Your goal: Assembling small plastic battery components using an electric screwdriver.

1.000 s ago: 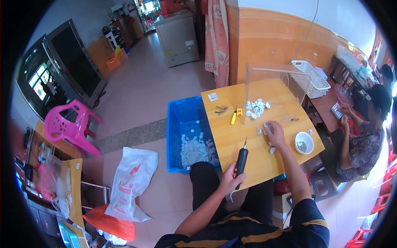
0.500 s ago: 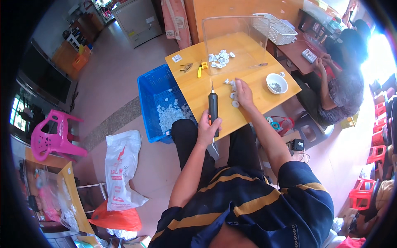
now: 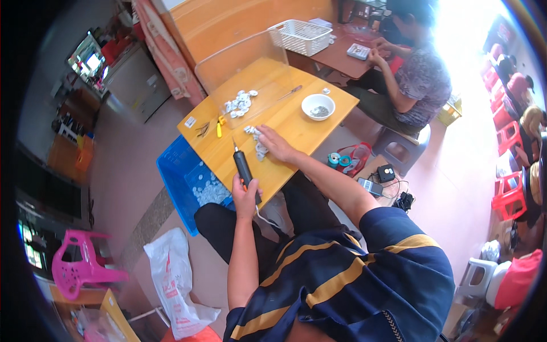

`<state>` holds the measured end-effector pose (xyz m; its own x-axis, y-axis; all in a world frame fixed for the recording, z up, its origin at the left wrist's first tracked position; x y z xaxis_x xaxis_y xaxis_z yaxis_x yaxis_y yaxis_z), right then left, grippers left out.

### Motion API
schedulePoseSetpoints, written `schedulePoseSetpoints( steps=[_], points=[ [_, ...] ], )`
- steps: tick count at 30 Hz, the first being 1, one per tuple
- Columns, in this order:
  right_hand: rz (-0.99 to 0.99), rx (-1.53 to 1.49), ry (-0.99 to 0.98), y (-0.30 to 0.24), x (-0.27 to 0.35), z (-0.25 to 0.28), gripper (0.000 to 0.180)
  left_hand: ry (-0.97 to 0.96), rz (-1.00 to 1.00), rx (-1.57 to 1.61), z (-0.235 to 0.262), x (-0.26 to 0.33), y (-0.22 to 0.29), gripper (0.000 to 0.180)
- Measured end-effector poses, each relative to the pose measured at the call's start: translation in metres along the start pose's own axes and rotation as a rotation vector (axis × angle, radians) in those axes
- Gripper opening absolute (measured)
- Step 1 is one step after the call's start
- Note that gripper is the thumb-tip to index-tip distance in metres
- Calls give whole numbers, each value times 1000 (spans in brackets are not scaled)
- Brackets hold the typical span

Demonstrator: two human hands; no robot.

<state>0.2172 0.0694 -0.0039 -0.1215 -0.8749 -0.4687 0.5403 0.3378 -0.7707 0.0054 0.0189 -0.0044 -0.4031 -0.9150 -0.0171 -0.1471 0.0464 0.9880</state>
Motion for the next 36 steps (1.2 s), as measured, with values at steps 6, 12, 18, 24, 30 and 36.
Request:
schedulePoseSetpoints(
  steps=[6,12,18,24,30,36],
  points=[
    [-41,71,237,-5,-1,68,52,9,-7,30,5,2,-5,26],
    [-175,450,311,27,-4,193,19,16,-1,29,2,3,2,27],
    [-312,812,-18,59,-23,218,19,50,17,55,7,5,4,38],
    [-474,1162,-386,81,-36,208,29,-3,24,58,-2,1,3,43],
    [-556,1153,-416,84,-35,189,28,29,6,76,8,8,-2,44],
    [-555,1109,-414,79,-31,199,28,-4,-5,68,-2,5,0,42]
  ],
)
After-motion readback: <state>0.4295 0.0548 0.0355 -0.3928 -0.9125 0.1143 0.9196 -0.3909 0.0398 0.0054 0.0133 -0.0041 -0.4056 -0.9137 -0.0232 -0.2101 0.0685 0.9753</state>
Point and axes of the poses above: each hand's wrist, its own x-axis away from the middle knuckle, its own z-axis out of the back of the hand, y = z × x, the point moved 6 cm from there along -x, towards the middle knuckle, and after that the axes turned 4 degrees about z, right-handed, at the moved point
